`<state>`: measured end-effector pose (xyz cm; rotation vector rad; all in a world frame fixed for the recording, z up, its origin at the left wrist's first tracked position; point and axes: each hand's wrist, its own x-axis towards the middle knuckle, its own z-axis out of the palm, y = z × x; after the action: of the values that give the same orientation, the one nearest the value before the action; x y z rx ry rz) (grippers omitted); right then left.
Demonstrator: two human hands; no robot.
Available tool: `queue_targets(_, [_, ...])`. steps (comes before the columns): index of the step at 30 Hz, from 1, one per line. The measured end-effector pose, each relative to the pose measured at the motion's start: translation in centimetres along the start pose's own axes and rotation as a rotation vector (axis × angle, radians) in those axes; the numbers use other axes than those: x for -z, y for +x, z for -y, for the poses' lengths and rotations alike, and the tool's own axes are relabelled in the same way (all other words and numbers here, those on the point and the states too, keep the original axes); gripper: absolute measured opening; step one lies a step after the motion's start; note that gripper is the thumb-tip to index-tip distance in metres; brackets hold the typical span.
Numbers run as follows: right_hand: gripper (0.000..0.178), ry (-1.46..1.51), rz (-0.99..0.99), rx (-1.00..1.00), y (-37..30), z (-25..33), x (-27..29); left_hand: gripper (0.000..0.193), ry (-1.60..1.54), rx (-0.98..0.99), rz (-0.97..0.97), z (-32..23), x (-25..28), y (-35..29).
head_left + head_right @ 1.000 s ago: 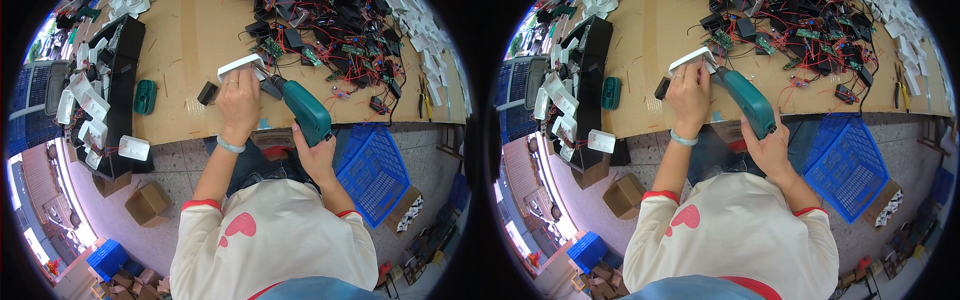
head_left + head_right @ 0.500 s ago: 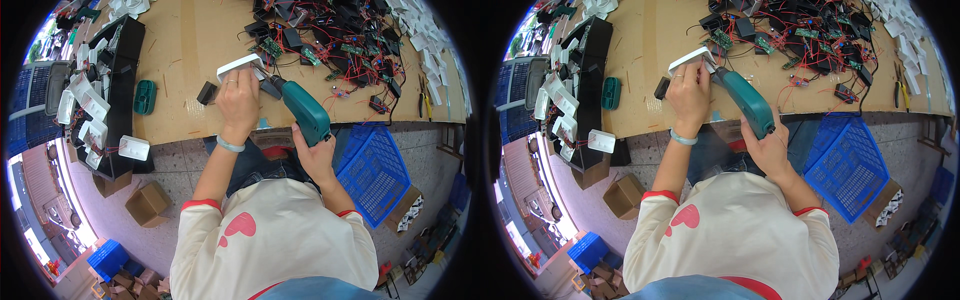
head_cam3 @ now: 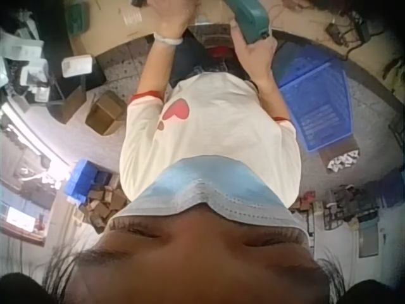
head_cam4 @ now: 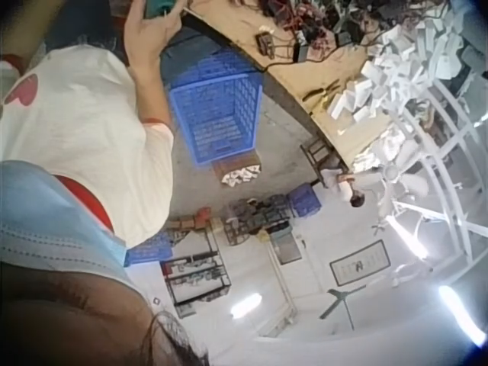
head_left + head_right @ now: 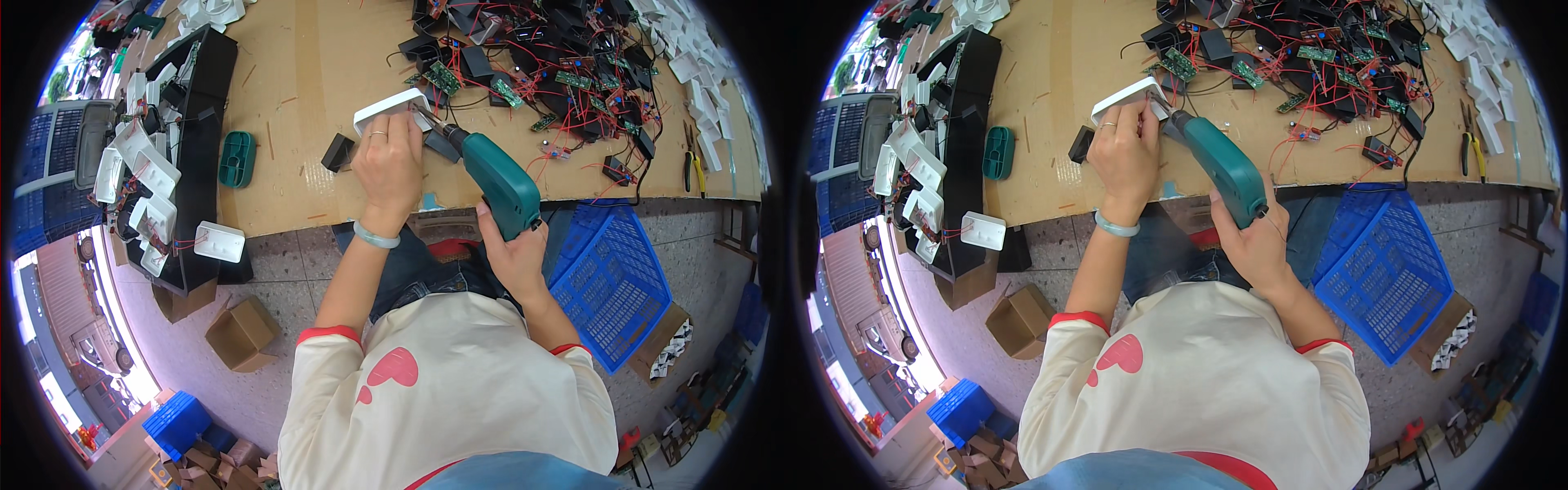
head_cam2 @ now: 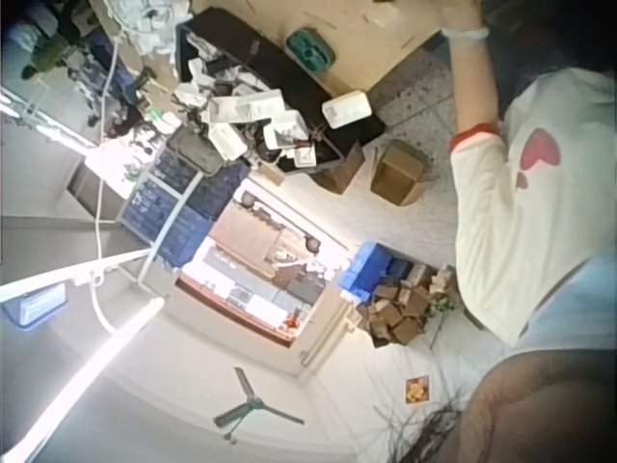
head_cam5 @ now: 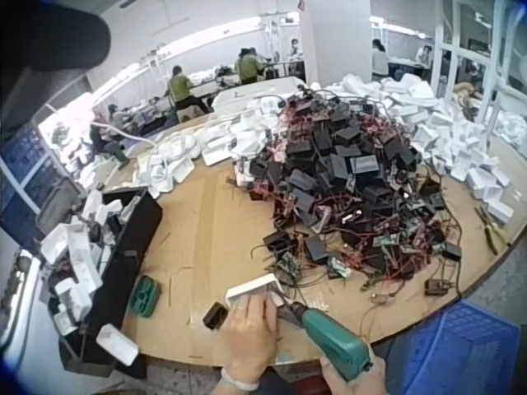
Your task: Assembling electronic components into plastic housings and securing them with an electric screwdriver.
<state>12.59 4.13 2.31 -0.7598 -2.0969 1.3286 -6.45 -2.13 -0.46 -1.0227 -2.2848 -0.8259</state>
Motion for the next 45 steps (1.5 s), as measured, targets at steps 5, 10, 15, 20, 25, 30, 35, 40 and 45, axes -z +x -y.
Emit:
queue_targets(5, [0.024, 0.026, -0.044, 0.053, -0.4, 0.3, 0.5, 0.006, -0.013, 0.020, 0.059, -0.2, 0.3, -0.1])
queue_targets(10, [0.024, 0.118, -0.084, -0.029, -1.3, 1.4, 1.3, 0.006, -0.018, 0.026, 0.071, -0.2, 0.3, -0.1])
queue_targets(15, [0.026, 0.176, -0.064, -0.052, -2.1, 1.4, 2.0, 0.007, -0.017, 0.030, 0.078, 0.0, 0.2, -0.2])
queue_targets(20, [0.027, 0.148, -0.069, -0.139, -2.3, 2.1, 2.5, 0.008, -0.018, 0.044, 0.087, -0.1, 0.2, -0.2])
queue_targets(25, [0.027, 0.167, -0.080, -0.140, -2.3, 2.2, 2.6, 0.008, -0.036, 0.045, 0.092, -0.1, 0.3, -0.2])
queue_targets(30, [0.026, 0.205, -0.101, -0.143, -2.5, 1.8, 2.7, 0.008, -0.038, 0.060, 0.086, -0.1, 0.3, -0.2])
queue_targets(35, [0.025, 0.190, -0.118, -0.109, -2.6, 1.4, 2.8, 0.007, -0.067, 0.105, 0.104, -0.4, 0.9, 0.0])
queue_targets(40, [0.025, 0.174, -0.111, -0.107, -2.7, 1.3, 2.7, 0.007, -0.147, 0.136, 0.135, -0.2, 1.5, 0.0])
queue_targets(45, [0.026, 0.119, -0.017, -0.124, -2.2, 1.6, 2.6, 0.007, -0.151, 0.108, 0.155, -0.4, 1.8, -0.1])
